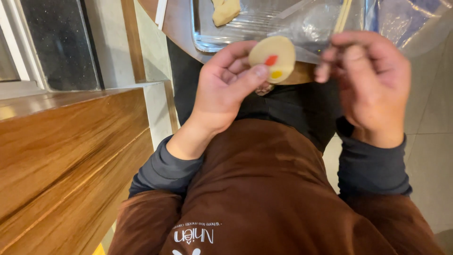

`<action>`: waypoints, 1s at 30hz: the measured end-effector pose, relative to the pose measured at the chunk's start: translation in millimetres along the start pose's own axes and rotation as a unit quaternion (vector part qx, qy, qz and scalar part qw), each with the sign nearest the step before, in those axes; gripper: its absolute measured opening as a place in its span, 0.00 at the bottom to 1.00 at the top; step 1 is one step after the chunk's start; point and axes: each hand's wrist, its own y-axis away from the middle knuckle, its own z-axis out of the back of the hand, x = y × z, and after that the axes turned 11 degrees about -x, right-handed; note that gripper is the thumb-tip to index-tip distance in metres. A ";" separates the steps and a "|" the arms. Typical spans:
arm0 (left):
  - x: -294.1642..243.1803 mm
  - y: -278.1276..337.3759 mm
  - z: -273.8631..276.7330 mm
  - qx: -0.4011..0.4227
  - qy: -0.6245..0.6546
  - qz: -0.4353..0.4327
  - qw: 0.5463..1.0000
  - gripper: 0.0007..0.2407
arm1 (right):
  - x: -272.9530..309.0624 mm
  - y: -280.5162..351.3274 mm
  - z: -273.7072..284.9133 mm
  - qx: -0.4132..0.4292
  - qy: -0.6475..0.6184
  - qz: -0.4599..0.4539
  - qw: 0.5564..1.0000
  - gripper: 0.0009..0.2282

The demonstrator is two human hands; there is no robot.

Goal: Shaping a bird figure by rolling and attaching colored dough pieces onto a base

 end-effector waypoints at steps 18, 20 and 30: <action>-3.1 5.5 18.2 -0.057 0.027 -0.022 0.998 0.16 | -35.0 -8.5 46.3 -0.420 -0.079 -0.251 0.868 0.07; -2.9 8.3 23.8 -0.055 0.034 -0.026 0.998 0.17 | -47.0 -10.9 55.5 -0.418 -0.082 -0.234 0.874 0.09; -17.8 17.2 29.7 -0.067 -0.091 -0.087 0.990 0.14 | -54.5 -13.8 104.9 -0.334 -0.126 0.015 0.934 0.11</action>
